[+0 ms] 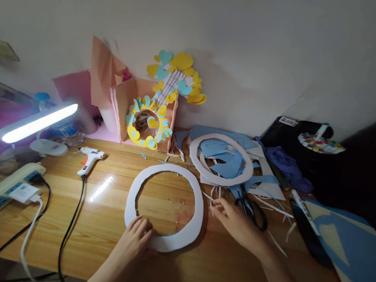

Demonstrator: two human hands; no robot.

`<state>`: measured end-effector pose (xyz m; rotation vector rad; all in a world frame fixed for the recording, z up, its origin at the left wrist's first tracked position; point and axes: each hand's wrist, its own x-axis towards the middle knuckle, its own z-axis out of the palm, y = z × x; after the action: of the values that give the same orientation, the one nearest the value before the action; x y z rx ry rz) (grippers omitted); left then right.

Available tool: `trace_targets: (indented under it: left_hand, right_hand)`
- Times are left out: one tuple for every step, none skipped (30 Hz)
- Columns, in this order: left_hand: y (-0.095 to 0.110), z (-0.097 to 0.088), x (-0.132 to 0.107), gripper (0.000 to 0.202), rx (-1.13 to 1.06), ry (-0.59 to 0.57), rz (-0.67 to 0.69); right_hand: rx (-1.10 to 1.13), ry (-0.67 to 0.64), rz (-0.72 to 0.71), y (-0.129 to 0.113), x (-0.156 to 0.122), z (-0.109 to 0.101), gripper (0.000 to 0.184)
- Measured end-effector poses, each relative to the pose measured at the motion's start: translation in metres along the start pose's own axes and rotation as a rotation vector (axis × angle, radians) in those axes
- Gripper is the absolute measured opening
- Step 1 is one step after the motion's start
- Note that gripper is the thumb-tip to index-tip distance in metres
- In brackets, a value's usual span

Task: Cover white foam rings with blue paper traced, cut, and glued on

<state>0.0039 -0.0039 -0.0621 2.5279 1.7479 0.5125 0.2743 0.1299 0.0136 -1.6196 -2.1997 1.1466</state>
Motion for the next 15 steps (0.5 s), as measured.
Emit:
trace_targets:
  left_hand:
    - [0.004,0.003,-0.005,0.036,0.001,0.009,0.002]
    - [0.009,0.005,-0.009,0.039,0.0,0.015,-0.004]
    - [0.014,0.005,-0.013,0.043,-0.001,0.021,-0.016]
    - [0.019,0.005,-0.016,0.045,-0.002,0.029,-0.028]
    - [0.023,0.003,-0.019,0.046,0.001,0.043,-0.039]
    - [0.026,0.001,-0.021,0.045,0.0,0.06,-0.042]
    - [0.029,-0.001,-0.022,0.042,-0.011,0.072,-0.038]
    - [0.031,-0.004,-0.022,0.037,-0.033,0.072,-0.028]
    - [0.032,-0.006,-0.022,0.032,-0.061,0.071,-0.012]
    - [0.032,-0.008,-0.02,0.029,-0.083,0.075,0.008]
    - [0.032,-0.009,-0.018,0.027,-0.093,0.09,0.035]
    - [0.032,-0.008,-0.014,0.029,-0.087,0.113,0.069]
    - [0.031,-0.006,-0.011,0.031,-0.067,0.145,0.109]
    - [0.03,-0.003,-0.007,0.034,-0.04,0.178,0.153]
    - [0.029,0.001,-0.004,0.036,-0.016,0.205,0.196]
  right_hand:
    - [0.086,-0.019,0.072,0.011,0.008,0.012,0.021]
    - [0.212,-0.086,0.085,0.021,0.014,0.024,0.026]
    - [0.313,-0.127,0.083,0.028,0.018,0.035,0.03]
    - [0.396,-0.132,0.065,0.033,0.018,0.045,0.033]
    - [0.455,-0.114,0.038,0.035,0.017,0.052,0.035]
    - [0.491,-0.076,0.014,0.036,0.014,0.057,0.037]
    - [0.517,-0.031,-0.002,0.035,0.011,0.061,0.037]
    - [0.54,0.003,-0.007,0.033,0.006,0.063,0.037]
    - [0.562,0.028,-0.002,0.03,0.002,0.064,0.038]
    - [0.585,0.046,0.003,0.029,-0.002,0.065,0.038]
    - [0.606,0.064,0.003,0.028,-0.006,0.065,0.038]
    - [0.622,0.087,0.0,0.029,-0.009,0.064,0.039]
    - [0.632,0.117,-0.006,0.032,-0.013,0.062,0.04]
    - [0.633,0.155,-0.013,0.039,-0.017,0.057,0.042]
    - [0.616,0.218,-0.014,0.048,-0.023,0.05,0.043]
